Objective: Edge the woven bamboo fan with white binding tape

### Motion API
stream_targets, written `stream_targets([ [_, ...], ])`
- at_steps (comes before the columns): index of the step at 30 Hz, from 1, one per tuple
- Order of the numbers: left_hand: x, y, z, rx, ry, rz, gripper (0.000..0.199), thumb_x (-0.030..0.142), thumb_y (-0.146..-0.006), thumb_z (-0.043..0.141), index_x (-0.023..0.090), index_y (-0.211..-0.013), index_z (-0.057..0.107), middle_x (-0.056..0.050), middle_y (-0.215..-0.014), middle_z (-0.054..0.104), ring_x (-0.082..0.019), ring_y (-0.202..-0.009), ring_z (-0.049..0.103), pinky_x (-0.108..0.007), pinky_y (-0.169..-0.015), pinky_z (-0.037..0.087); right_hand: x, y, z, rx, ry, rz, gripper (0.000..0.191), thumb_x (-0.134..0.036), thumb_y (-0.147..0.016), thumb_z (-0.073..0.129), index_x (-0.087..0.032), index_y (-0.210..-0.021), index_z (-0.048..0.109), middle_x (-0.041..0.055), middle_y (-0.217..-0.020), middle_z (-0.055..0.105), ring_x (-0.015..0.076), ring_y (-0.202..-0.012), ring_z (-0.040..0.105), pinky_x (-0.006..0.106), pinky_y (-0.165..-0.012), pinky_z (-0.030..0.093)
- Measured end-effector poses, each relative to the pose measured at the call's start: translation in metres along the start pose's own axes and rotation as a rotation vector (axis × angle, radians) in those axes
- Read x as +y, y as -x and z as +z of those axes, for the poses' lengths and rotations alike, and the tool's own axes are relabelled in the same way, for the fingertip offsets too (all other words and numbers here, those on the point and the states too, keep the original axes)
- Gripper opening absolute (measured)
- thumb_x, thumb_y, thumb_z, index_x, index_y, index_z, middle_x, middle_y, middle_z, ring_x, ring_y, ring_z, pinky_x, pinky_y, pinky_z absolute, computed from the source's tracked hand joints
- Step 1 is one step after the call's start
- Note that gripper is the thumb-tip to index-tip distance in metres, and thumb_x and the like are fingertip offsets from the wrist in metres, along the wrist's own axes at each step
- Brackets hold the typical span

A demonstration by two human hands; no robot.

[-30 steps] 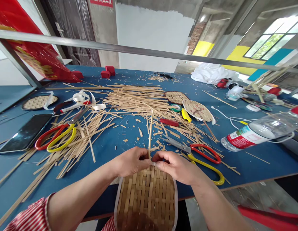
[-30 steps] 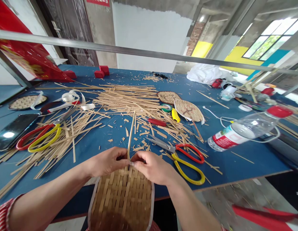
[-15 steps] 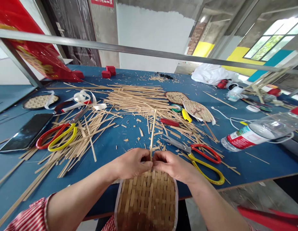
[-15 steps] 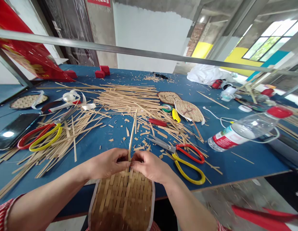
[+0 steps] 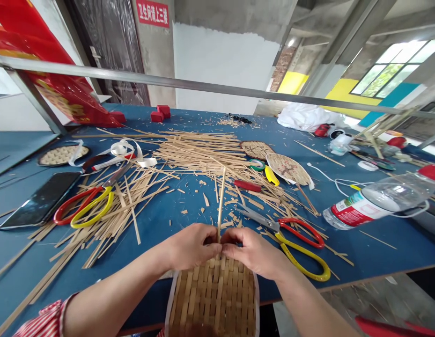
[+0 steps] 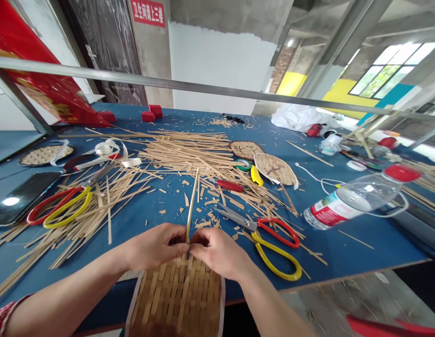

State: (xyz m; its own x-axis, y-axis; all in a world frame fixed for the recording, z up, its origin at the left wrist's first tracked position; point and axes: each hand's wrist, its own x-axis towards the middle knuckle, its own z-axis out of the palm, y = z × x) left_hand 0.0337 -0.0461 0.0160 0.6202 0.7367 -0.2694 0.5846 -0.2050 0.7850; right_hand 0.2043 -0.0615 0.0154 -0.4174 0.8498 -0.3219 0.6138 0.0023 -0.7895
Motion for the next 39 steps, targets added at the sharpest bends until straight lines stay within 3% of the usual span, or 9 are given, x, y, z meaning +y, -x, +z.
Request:
stream_targets([
  [17,-0.001,0.001,-0.002,-0.01,0.046,0.042,0.018,0.029,-0.071,0.044,0.015,-0.061,0.05,0.005,-0.054,0.039,-0.008,-0.053,0.035,-0.019,-0.044,0.023,0.003,0.0,0.007,0.021,-0.152,-0.015,0.013,-0.021,-0.071,0.047,-0.016,-0.06,0.045,-0.0057,-0.055,0.036,0.0078,-0.054,0.033,0.02,-0.05,0.025],
  [24,-0.005,0.003,-0.016,-0.149,0.165,0.119,0.026,0.037,-0.075,0.044,0.016,-0.074,0.059,0.004,-0.06,0.043,-0.008,-0.057,0.036,-0.019,-0.05,0.027,0.004,0.009,0.005,0.036,-0.175,-0.017,0.012,-0.023,-0.074,0.045,-0.016,-0.064,0.044,-0.0053,-0.056,0.036,0.0075,-0.053,0.032,0.019,-0.048,0.026],
  [28,-0.009,0.001,-0.016,-0.195,0.206,0.061,0.022,0.035,-0.07,0.052,0.016,-0.081,0.059,0.004,-0.063,0.047,-0.009,-0.058,0.038,-0.019,-0.05,0.027,0.012,0.014,0.003,0.083,-0.183,-0.034,0.014,-0.025,-0.076,0.044,-0.016,-0.066,0.047,-0.0039,-0.059,0.04,0.0085,-0.056,0.035,0.02,-0.051,0.029],
  [32,-0.012,-0.003,-0.007,-0.216,0.397,0.014,0.02,0.031,-0.067,0.056,0.016,-0.08,0.057,0.004,-0.063,0.047,-0.008,-0.057,0.039,-0.019,-0.052,0.028,0.015,0.017,0.001,0.117,-0.158,-0.037,0.014,-0.026,-0.076,0.044,-0.016,-0.067,0.049,-0.0042,-0.058,0.039,0.0084,-0.055,0.035,0.02,-0.05,0.028],
  [39,-0.004,-0.001,0.008,-0.186,0.65,-0.082,0.023,0.026,-0.063,0.058,0.016,-0.083,0.059,0.003,-0.072,0.054,-0.01,-0.065,0.046,-0.021,-0.062,0.034,0.013,0.022,0.001,0.121,-0.149,-0.014,0.013,-0.025,-0.076,0.043,-0.016,-0.069,0.05,-0.0038,-0.06,0.043,0.0088,-0.056,0.038,0.019,-0.051,0.03],
])
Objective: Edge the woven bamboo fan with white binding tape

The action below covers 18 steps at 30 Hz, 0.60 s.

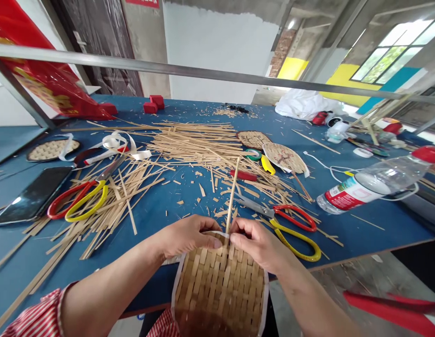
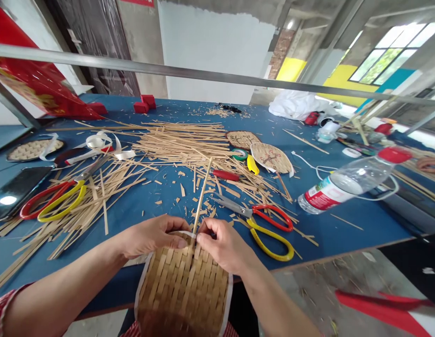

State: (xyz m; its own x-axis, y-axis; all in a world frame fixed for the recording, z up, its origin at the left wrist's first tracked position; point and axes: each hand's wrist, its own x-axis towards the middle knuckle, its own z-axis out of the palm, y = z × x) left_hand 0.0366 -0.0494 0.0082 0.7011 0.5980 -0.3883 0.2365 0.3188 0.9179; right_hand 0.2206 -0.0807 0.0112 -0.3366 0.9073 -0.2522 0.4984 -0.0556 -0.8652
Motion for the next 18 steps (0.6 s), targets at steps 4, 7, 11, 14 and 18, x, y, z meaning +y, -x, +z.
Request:
stream_targets([
  [4,-0.0023,-0.0006,0.0047,0.057,0.056,-0.043,0.021,0.029,-0.064,0.058,0.015,-0.079,0.06,0.003,-0.067,0.054,-0.01,-0.061,0.045,-0.022,-0.062,0.035,0.0029,0.0013,-0.0002,0.017,0.008,0.008,0.015,-0.027,-0.077,0.043,-0.017,-0.071,0.052,-0.0031,-0.061,0.046,0.0097,-0.057,0.041,0.02,-0.052,0.032],
  [7,-0.0033,-0.0012,0.0062,0.061,0.062,-0.032,0.021,0.031,-0.064,0.057,0.014,-0.077,0.06,0.003,-0.065,0.053,-0.009,-0.06,0.044,-0.022,-0.06,0.034,0.0038,0.0026,-0.0004,0.021,0.009,0.008,0.015,-0.026,-0.078,0.043,-0.016,-0.072,0.052,-0.0025,-0.062,0.047,0.0099,-0.058,0.041,0.019,-0.053,0.033],
  [11,-0.0044,-0.0018,0.0086,0.11,0.028,-0.017,0.021,0.033,-0.064,0.056,0.014,-0.07,0.058,0.005,-0.057,0.047,-0.008,-0.053,0.037,-0.02,-0.053,0.029,0.0026,0.0046,0.0001,0.022,0.028,0.01,0.016,-0.026,-0.078,0.042,-0.016,-0.07,0.052,-0.0026,-0.062,0.047,0.0098,-0.058,0.041,0.019,-0.053,0.033],
  [14,-0.0055,-0.0021,0.0102,0.139,-0.027,0.001,0.02,0.033,-0.065,0.055,0.013,-0.067,0.057,0.006,-0.054,0.042,-0.007,-0.051,0.033,-0.02,-0.05,0.025,0.0016,0.0056,0.0005,0.031,0.044,0.015,0.015,-0.025,-0.078,0.042,-0.017,-0.068,0.05,-0.0033,-0.061,0.045,0.0097,-0.058,0.04,0.019,-0.053,0.032],
  [18,-0.0066,-0.0027,0.0111,0.174,-0.11,0.033,0.019,0.031,-0.066,0.054,0.013,-0.068,0.059,0.006,-0.054,0.042,-0.007,-0.052,0.032,-0.02,-0.049,0.024,0.0019,0.0056,0.0009,0.037,0.06,0.018,0.016,-0.026,-0.078,0.041,-0.017,-0.068,0.049,-0.0035,-0.061,0.045,0.0098,-0.059,0.041,0.02,-0.053,0.032],
])
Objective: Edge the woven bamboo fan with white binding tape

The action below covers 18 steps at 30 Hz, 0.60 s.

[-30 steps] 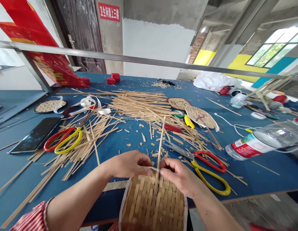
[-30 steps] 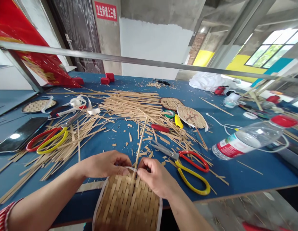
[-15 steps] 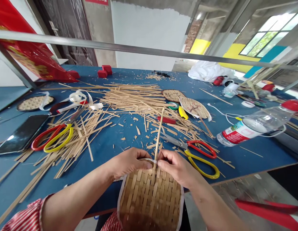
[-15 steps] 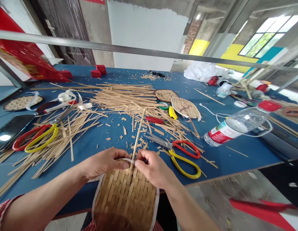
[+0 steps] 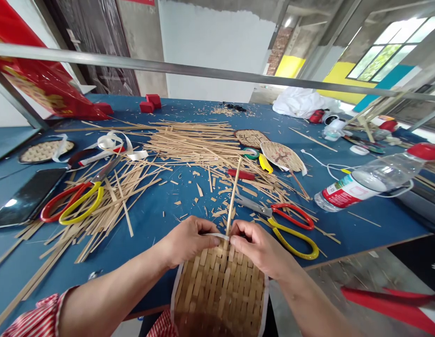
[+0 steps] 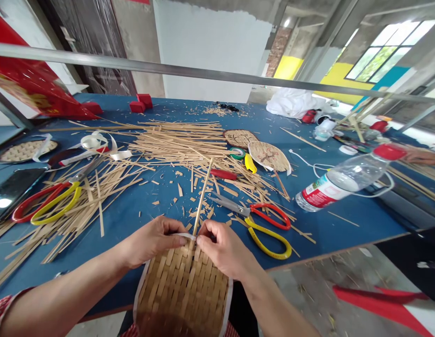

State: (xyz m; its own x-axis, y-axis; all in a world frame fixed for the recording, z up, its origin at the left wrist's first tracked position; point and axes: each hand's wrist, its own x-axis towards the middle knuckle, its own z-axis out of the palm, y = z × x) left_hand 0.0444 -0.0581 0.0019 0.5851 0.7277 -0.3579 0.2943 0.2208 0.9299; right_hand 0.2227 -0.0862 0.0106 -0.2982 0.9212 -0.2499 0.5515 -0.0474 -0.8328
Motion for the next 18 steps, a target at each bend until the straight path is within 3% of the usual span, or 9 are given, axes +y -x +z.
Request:
stream_targets([
  [7,0.0,-0.001,0.0,0.004,-0.056,0.012,0.02,0.03,-0.068,0.05,0.013,-0.071,0.06,0.004,-0.056,0.044,-0.008,-0.053,0.034,-0.02,-0.05,0.027,0.001,0.001,-0.005,-0.054,0.1,0.004,0.019,-0.029,-0.081,0.039,-0.018,-0.075,0.052,-0.0021,-0.066,0.052,0.0115,-0.062,0.047,0.021,-0.054,0.034],
  [13,-0.001,-0.002,0.001,0.026,-0.162,0.057,0.019,0.027,-0.068,0.048,0.013,-0.071,0.061,0.004,-0.058,0.045,-0.009,-0.055,0.036,-0.02,-0.052,0.028,-0.007,0.003,-0.018,-0.124,0.194,-0.066,0.018,-0.032,-0.08,0.044,-0.02,-0.087,0.055,0.0007,-0.087,0.06,0.0146,-0.079,0.052,0.022,-0.068,0.037],
  [18,-0.001,-0.003,0.001,0.057,-0.218,0.06,0.018,0.026,-0.069,0.046,0.015,-0.069,0.059,0.005,-0.055,0.042,-0.008,-0.053,0.035,-0.019,-0.049,0.026,-0.006,-0.004,-0.015,-0.087,0.213,-0.031,0.029,-0.037,-0.084,0.034,-0.019,-0.072,0.053,-0.0022,-0.064,0.053,0.0121,-0.062,0.048,0.021,-0.054,0.033],
])
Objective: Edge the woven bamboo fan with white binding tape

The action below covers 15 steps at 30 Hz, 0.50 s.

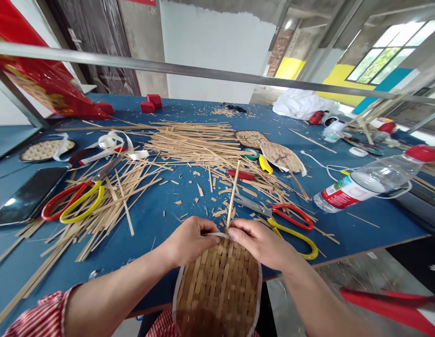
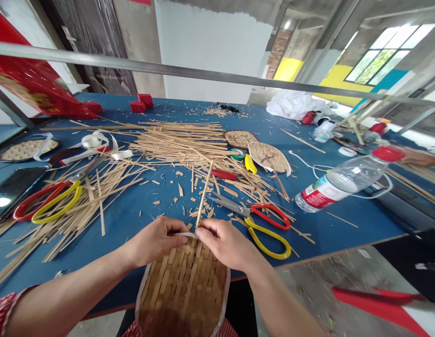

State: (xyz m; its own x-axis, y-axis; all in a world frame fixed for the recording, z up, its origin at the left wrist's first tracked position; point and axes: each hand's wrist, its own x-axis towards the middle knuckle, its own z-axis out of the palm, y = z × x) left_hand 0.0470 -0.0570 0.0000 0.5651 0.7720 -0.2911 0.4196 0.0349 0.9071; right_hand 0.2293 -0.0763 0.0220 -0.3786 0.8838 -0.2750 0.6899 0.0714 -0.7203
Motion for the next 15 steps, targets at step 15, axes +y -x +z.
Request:
stream_targets([
  [15,0.0006,-0.0013,-0.0009,0.008,-0.018,0.011,0.017,0.025,-0.068,0.045,0.014,-0.068,0.059,0.005,-0.057,0.043,-0.009,-0.055,0.036,-0.019,-0.051,0.028,0.004,0.0013,-0.0011,-0.061,-0.152,0.053,0.02,-0.024,-0.078,0.041,-0.022,-0.088,0.057,-0.0013,-0.085,0.061,0.0161,-0.08,0.053,0.024,-0.068,0.038],
])
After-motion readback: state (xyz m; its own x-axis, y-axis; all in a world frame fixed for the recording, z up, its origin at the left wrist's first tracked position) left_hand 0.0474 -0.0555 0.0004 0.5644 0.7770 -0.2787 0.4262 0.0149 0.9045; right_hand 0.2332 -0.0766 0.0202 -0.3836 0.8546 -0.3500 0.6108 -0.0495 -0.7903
